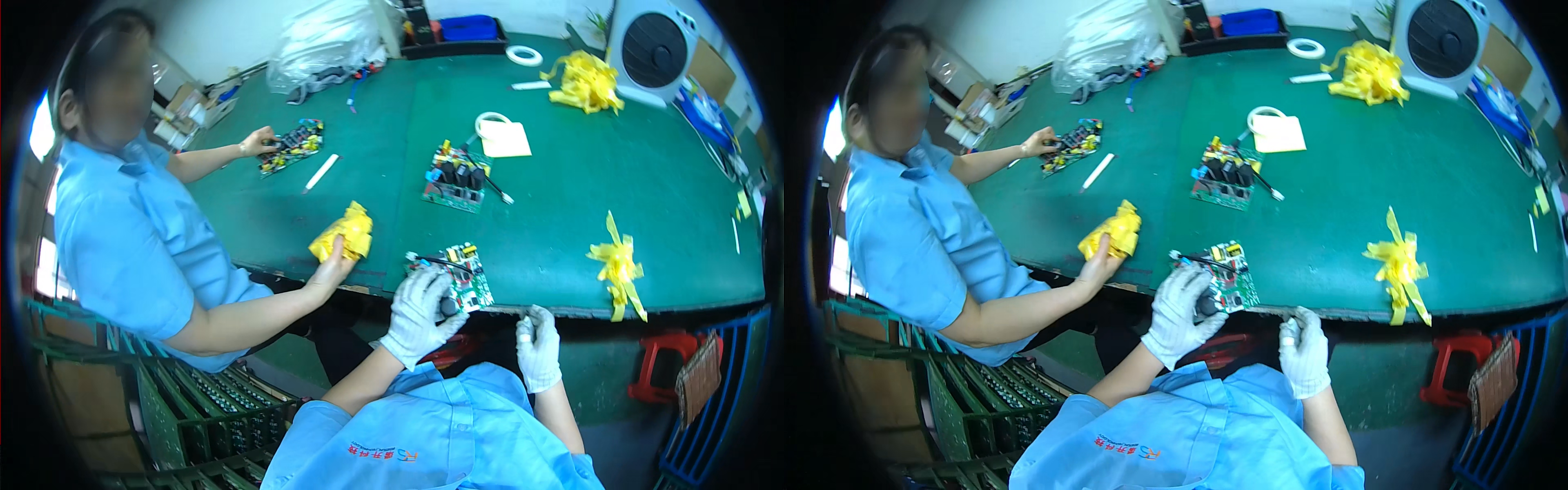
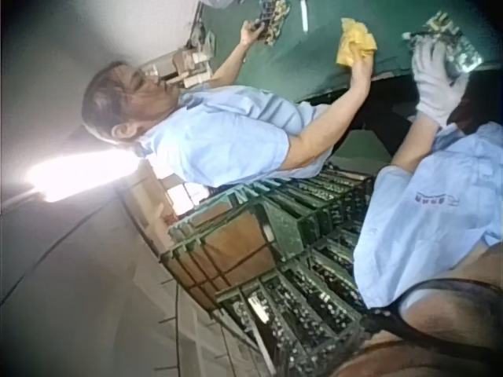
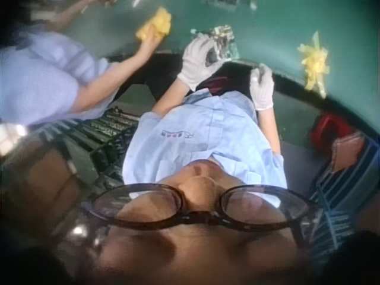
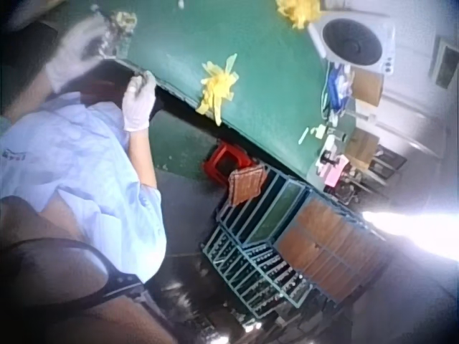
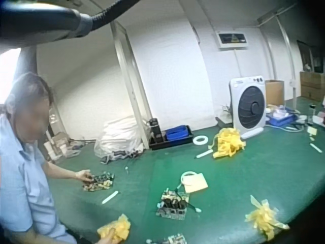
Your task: The person assembles circuit boards by applying tape strips and components to them with a hand tool.
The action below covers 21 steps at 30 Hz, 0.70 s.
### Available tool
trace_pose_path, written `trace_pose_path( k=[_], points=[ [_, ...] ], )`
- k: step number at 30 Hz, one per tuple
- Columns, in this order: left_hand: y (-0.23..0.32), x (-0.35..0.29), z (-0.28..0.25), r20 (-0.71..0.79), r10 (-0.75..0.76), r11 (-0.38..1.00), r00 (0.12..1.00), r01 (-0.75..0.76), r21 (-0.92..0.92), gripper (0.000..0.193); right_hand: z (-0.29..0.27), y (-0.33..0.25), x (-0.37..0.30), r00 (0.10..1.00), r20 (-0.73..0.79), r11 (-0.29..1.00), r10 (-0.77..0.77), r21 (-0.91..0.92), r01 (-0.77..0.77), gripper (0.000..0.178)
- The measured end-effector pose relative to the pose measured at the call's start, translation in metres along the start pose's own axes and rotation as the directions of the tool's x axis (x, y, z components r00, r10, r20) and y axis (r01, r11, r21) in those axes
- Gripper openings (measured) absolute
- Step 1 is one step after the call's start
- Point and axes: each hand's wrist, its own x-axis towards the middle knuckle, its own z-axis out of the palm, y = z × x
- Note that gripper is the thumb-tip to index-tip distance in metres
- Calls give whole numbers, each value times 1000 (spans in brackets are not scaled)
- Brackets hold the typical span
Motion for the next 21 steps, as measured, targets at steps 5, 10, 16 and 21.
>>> trace_pose_path(
  k=[5, 10, 16, 21],
  points=[
    [7, -5, 8, 75, -22, 999, 997, 19, 37, 69, -9, 16, 11, 995, -92, 998, 37, 46, -33, 34],
    [4, -13, 10, 56, -33, 999, 998, 32, 17, 66, -23, 28, 34, 983, -185, 999, 12, 46, -4, 32],
    [2, -13, 9, 59, -55, 998, 997, 56, -20, 65, -25, 58, 63, 968, -232, 987, 94, 150, -60, 33],
    [0, -13, 13, 56, -60, 998, 997, 61, -7, 66, -19, 87, 62, 965, -253, 991, 67, 132, -34, 34]
  ],
)
